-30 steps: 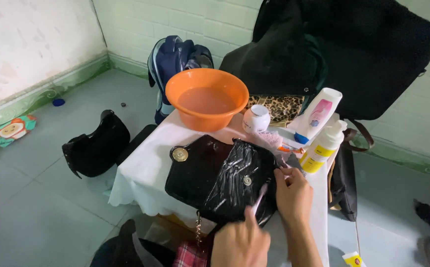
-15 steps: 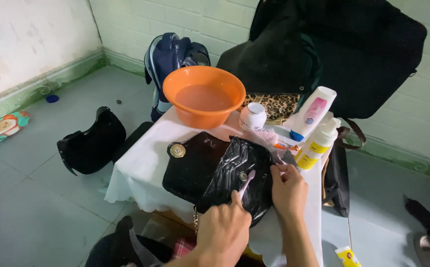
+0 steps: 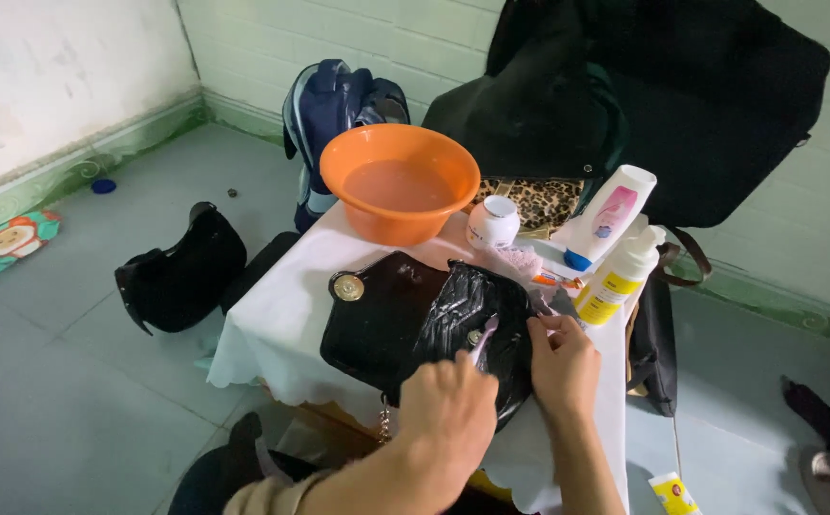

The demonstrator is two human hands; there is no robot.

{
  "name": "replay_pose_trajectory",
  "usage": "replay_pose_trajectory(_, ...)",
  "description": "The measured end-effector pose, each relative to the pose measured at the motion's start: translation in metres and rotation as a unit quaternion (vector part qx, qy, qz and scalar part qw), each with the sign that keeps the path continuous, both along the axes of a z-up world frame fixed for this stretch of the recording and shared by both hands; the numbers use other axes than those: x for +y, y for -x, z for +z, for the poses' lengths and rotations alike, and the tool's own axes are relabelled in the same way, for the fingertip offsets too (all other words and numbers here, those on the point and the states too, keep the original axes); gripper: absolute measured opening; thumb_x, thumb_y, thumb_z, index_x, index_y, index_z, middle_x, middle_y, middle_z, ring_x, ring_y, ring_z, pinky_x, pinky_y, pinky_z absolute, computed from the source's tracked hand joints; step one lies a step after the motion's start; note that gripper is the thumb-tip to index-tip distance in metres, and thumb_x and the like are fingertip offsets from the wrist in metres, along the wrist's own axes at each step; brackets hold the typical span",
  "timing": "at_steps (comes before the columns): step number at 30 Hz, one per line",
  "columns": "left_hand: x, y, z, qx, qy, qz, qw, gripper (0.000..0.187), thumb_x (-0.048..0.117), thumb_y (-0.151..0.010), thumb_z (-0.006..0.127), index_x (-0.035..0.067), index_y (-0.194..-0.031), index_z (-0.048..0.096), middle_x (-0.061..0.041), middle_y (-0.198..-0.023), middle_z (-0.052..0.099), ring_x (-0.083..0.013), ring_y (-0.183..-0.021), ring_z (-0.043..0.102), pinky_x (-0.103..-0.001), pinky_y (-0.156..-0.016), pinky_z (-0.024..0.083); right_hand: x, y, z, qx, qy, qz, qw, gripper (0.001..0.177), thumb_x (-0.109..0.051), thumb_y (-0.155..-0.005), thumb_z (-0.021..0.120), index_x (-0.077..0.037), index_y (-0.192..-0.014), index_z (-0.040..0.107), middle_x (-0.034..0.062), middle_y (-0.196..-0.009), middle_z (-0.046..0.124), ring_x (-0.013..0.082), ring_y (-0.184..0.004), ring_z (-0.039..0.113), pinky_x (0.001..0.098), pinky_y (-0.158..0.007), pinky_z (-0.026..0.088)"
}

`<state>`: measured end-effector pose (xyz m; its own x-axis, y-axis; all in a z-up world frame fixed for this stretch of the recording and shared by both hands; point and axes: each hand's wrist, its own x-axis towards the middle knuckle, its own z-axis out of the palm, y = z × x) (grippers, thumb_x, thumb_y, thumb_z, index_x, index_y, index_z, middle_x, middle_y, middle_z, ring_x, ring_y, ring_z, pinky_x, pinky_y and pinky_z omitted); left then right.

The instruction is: Polishing a black leather bag using a toothbrush to apply a cleaning or polishing cream.

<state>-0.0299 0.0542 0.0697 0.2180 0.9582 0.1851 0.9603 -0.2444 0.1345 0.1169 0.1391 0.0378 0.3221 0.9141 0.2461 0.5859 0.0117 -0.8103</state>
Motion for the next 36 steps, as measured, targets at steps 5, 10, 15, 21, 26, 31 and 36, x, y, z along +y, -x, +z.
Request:
replay_pose_trajectory(5, -0.050, 0.017, -0.050, 0.052, 0.180, 0.036, 0.982, 0.035, 0.017, -0.104, 0.053, -0.001, -0.133, 0.052, -0.025, -0.077, 0.074, -0.0299, -0.054, 0.070, -0.046, -0.056, 0.057, -0.001, 0.002, 0.005, -0.011, 0.003, -0.004, 1.000, 0.022, -0.022, -0.093, 0.070, -0.003, -0.100, 0.076, 0.0120, -0.071, 0.070, 0.0217, -0.060, 0.058, 0.0322, -0.061, 0.049)
replay_pose_trajectory(10, -0.027, 0.030, -0.006, -0.014, 0.106, -0.004, 0.994, 0.025, 0.011, -0.096, 0.051, -0.007, -0.112, 0.056, -0.017, -0.066, 0.071, -0.0307, -0.051, 0.071, -0.044, -0.045, 0.058, -0.001, 0.003, 0.003, -0.009, 0.003, -0.004, 1.000, 0.021, -0.022, -0.093, 0.070, -0.003, -0.100, 0.076, 0.0126, -0.071, 0.070, 0.0223, -0.059, 0.058, 0.0328, -0.061, 0.049)
replay_pose_trajectory(15, -0.001, 0.015, 0.000, -0.010, -0.041, 0.001, 0.999, 0.019, 0.005, -0.100, 0.053, -0.004, -0.095, 0.069, -0.011, -0.061, 0.071, -0.0212, -0.040, 0.066, -0.034, -0.035, 0.051, -0.002, 0.001, -0.001, -0.009, -0.022, 0.002, 1.000, 0.019, -0.019, -0.092, 0.071, -0.002, -0.098, 0.076, 0.0109, -0.067, 0.068, 0.0196, -0.056, 0.055, 0.0310, -0.056, 0.046)
replay_pose_trajectory(21, -0.059, 0.051, -0.037, 0.062, 0.204, -0.006, 0.977, 0.031, 0.019, -0.107, 0.047, 0.003, -0.133, 0.043, -0.012, -0.062, 0.071, -0.0282, -0.045, 0.069, -0.046, -0.043, 0.057, 0.001, 0.002, 0.001, -0.015, -0.011, -0.002, 1.000, 0.022, -0.023, -0.093, 0.070, -0.003, -0.100, 0.076, 0.0116, -0.074, 0.069, 0.0211, -0.063, 0.059, 0.0321, -0.063, 0.050)
replay_pose_trajectory(26, -0.031, 0.032, 0.021, 0.021, 0.216, 0.021, 0.976, 0.023, 0.015, -0.103, 0.045, 0.002, -0.120, 0.053, -0.015, -0.077, 0.073, -0.0258, -0.062, 0.071, -0.040, -0.056, 0.057, 0.001, 0.003, 0.001, -0.006, -0.015, -0.001, 1.000, 0.020, -0.020, -0.094, 0.070, -0.002, -0.100, 0.076, 0.0132, -0.076, 0.072, 0.0222, -0.063, 0.061, 0.0329, -0.063, 0.051)
replay_pose_trajectory(31, 0.002, 0.000, -0.008, 0.031, -0.044, 0.014, 0.998, 0.040, 0.009, -0.086, 0.063, -0.011, -0.121, 0.067, -0.014, -0.068, 0.074, -0.0215, -0.048, 0.070, -0.034, -0.040, 0.052, 0.000, 0.000, -0.001, -0.018, -0.026, 0.001, 0.999, 0.020, -0.020, -0.093, 0.071, -0.002, -0.099, 0.075, 0.0114, -0.071, 0.069, 0.0210, -0.059, 0.057, 0.0325, -0.060, 0.049)
replay_pose_trajectory(36, -0.054, 0.013, -0.094, -0.041, 0.108, 0.122, 0.986, 0.047, 0.035, -0.086, 0.064, 0.015, -0.126, 0.047, -0.010, -0.052, 0.065, -0.0361, -0.042, 0.067, -0.053, -0.039, 0.053, -0.001, 0.001, 0.001, -0.009, -0.015, -0.004, 1.000, 0.021, -0.022, -0.093, 0.071, -0.003, -0.100, 0.076, 0.0115, -0.070, 0.070, 0.0208, -0.058, 0.058, 0.0318, -0.059, 0.049)
